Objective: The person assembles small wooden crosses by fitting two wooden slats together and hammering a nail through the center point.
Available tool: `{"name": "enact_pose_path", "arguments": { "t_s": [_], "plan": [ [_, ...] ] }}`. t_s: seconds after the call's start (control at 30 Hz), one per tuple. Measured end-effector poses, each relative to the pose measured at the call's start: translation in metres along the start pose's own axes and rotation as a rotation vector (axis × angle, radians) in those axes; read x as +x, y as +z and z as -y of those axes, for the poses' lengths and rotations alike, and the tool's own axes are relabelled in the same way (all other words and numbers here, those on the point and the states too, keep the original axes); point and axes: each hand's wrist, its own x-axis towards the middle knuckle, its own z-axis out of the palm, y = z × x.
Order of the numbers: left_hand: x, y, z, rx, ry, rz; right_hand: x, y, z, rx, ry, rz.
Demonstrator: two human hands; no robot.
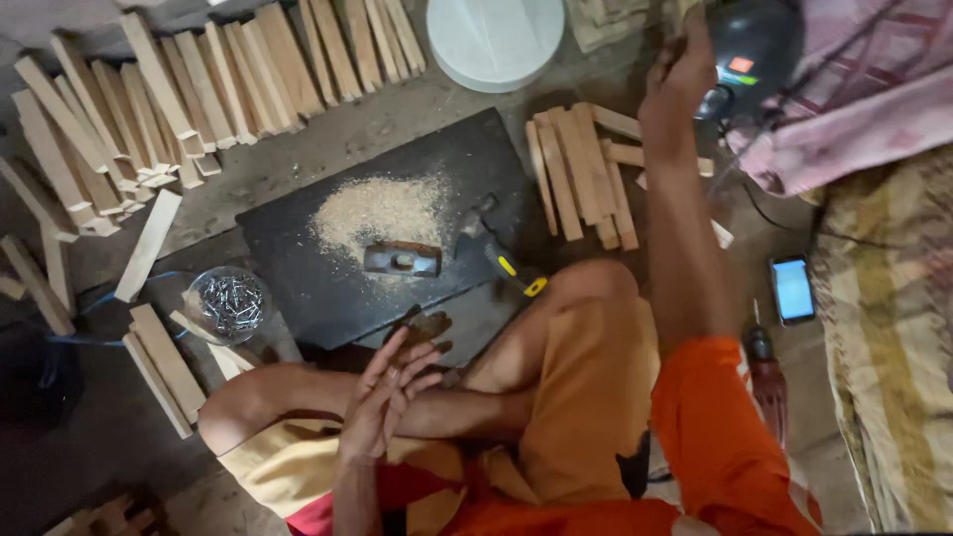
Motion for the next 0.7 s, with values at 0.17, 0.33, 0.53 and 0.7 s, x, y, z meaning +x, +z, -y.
{"name": "enact_pose_path", "arguments": {
  "t_s": [0.17,0.33,0.53,0.7],
  "plan": [
    [0.006,0.045,-0.003,0.236,-0.006,-0.03,-0.125,-0.115,0.011,0.16,-0.048,0.077],
    [0.029,0.132,0.004,0.3,0.163,0.111,-0.271,-0.254,-0.029,-0.991,-1.041,0.291],
    [0.043,0.193,-0.005,-0.098,0.433,-0.379,-0.345,-0.36,-0.084,-1.238,-1.112,0.473],
    [0.061,0.164,0.018,-0.253,0.373,-0.083,-0.381,-0.287,0.006,-0.933,-0.65,0.793]
  ]
}}
